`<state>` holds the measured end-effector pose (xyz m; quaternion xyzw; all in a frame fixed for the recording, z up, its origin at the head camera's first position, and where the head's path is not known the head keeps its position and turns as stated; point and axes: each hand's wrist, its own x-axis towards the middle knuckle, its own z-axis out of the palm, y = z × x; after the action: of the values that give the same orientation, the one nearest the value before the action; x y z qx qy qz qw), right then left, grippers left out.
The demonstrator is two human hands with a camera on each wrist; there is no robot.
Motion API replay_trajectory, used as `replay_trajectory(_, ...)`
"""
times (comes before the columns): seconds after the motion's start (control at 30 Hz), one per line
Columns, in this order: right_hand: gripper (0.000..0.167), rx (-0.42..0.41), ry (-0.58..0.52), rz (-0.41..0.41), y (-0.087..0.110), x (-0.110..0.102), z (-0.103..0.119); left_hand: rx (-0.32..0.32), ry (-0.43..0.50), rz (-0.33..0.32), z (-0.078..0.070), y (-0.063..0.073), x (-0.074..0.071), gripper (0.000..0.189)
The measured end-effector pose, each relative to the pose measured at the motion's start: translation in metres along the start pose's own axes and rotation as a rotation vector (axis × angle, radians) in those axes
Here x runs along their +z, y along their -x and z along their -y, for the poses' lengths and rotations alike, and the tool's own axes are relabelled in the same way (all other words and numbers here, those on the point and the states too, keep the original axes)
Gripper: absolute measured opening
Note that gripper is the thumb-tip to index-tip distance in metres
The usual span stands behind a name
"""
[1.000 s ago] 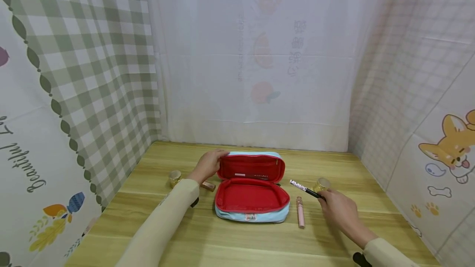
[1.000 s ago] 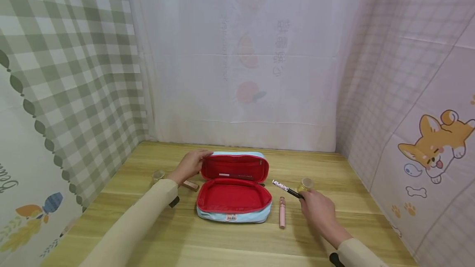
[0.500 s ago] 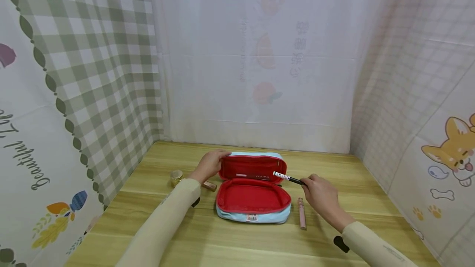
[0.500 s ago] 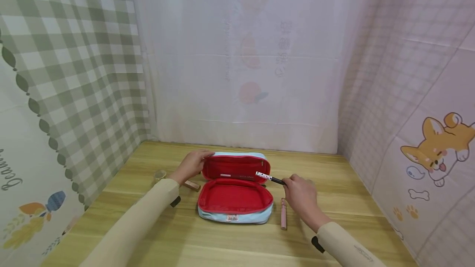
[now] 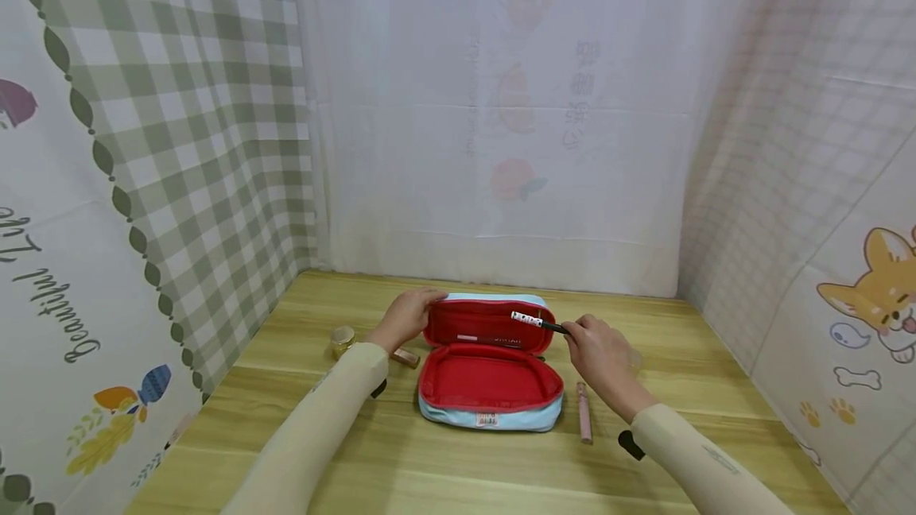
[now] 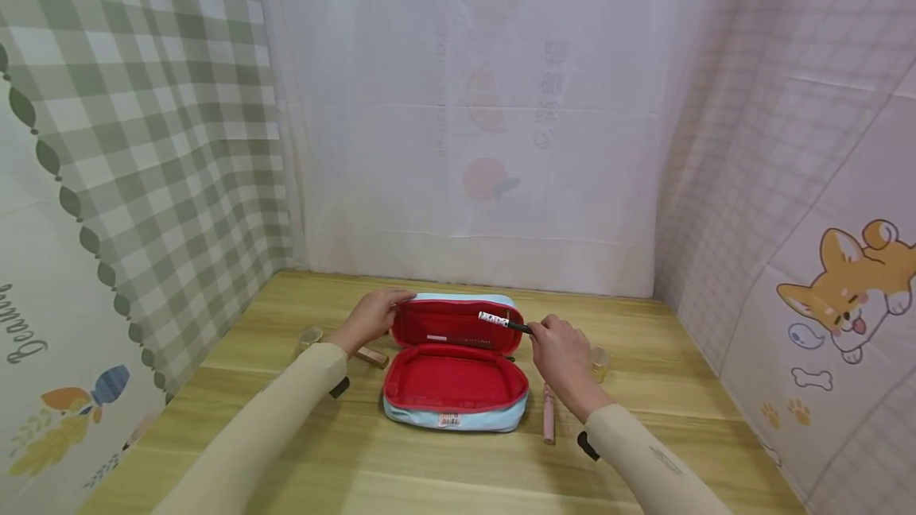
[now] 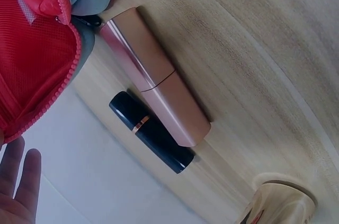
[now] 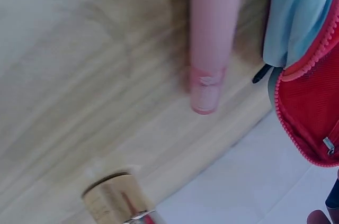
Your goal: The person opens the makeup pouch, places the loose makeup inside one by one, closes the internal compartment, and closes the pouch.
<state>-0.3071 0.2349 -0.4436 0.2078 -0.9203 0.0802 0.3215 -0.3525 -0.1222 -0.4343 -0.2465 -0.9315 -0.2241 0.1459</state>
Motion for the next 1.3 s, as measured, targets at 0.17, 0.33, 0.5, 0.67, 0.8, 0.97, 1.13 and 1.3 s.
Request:
replay_trajectory(0.17,0.016,-0.055,0.04,-0.034,-0.01,0.001,0.006,-0.008,0.006,0.019,0.0,0.0,0.001,0.045)
replay_trajectory(0.33,0.018,-0.216,0.163,-0.092,-0.021,0.0,0.01,-0.008,0.013,0.011,0.001,-0.001,0.001,0.045)
replay_trajectory(0.5,0.014,-0.356,0.282,-0.16,-0.031,-0.002,0.012,-0.002,0.014,0.006,0.001,-0.001,0.0,0.045)
replay_trajectory(0.67,0.024,-0.452,0.344,-0.212,-0.041,-0.002,0.015,0.019,0.008,-0.007,0.001,0.0,0.0,0.045)
replay_trajectory(0.8,0.023,-0.489,0.395,-0.236,-0.047,-0.002,0.018,0.028,0.006,-0.01,0.001,0.0,0.0,0.044)
replay_trajectory(0.97,0.009,-0.496,0.401,-0.211,-0.052,-0.001,0.024,0.015,0.01,0.001,0.001,0.0,-0.001,0.043)
replay_trajectory(1.13,0.012,-0.487,0.393,-0.174,-0.053,0.009,0.031,0.017,0.009,-0.001,0.002,-0.001,0.0,0.044)
replay_trajectory(1.3,0.015,-0.434,0.395,-0.144,-0.05,0.021,0.038,0.03,0.004,-0.015,0.005,-0.001,0.003,0.046)
